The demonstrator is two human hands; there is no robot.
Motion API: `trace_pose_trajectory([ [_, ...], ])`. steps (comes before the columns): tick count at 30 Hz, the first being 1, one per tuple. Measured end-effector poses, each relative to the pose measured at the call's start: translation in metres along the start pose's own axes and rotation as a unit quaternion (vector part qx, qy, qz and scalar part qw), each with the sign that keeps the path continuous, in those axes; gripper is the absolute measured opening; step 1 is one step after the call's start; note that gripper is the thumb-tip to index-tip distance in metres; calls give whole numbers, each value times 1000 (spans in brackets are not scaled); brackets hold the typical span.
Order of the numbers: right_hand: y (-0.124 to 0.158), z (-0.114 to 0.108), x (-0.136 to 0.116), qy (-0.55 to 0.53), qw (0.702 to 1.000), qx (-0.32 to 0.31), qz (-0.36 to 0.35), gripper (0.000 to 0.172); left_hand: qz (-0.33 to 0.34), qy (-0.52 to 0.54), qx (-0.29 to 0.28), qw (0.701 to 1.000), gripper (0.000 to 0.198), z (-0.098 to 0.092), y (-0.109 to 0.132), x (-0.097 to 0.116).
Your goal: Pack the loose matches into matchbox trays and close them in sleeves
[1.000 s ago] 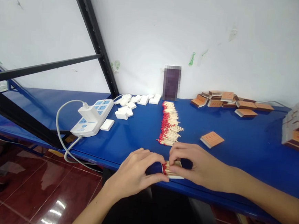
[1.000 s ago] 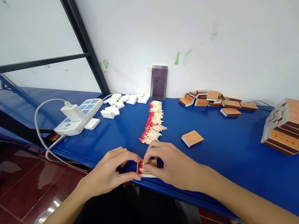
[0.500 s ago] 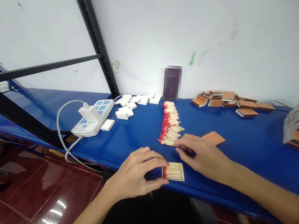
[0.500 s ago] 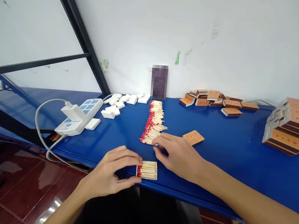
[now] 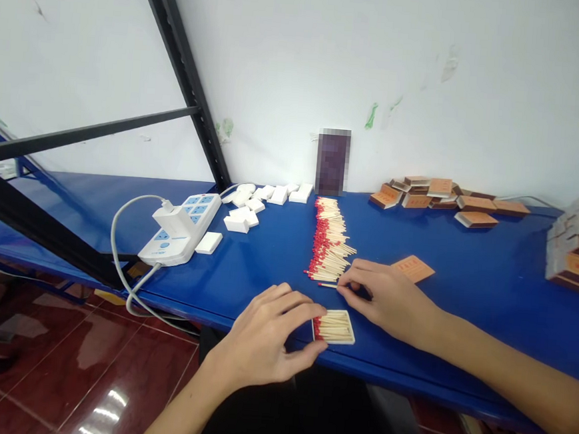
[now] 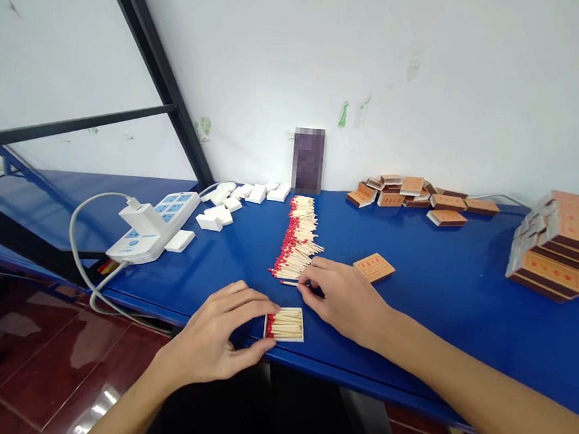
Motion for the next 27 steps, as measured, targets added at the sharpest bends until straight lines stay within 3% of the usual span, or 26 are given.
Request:
trace_pose_trajectory([
  [3,-1,0,0,-18,1000,-5,16,16,-31,6,8,999,31,-2,0,-4],
  [7,-5,2,-1,-34,999,-17,35,14,-58,40,34,997,26,-20,-1,-13],
  [10,-7,3,0,-53,997,-22,48,13,-32,-3,-49,998,32,-21,-1,-13],
  [14,-6,2,0,-61,997,-15,47,11,1,0,-64,998,29,-28,-1,-16],
  [21,-5,2,-2,-54,998,-10,33,15,-5,17,-81,997,32,-20,-3,-28],
  [27,-4,2,-5,-60,998,-6,14,15,-92,-81,-51,991,36,-16,-12,-35],
])
Point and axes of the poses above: each hand's wrist, its own y-axis away from the middle knuckle, its own z-axis out of the palm, x = y × z, the point moved 8 cm from there along -y, towards the middle knuckle, and after that the axes turned 7 degrees about y, right-handed, at the moved point
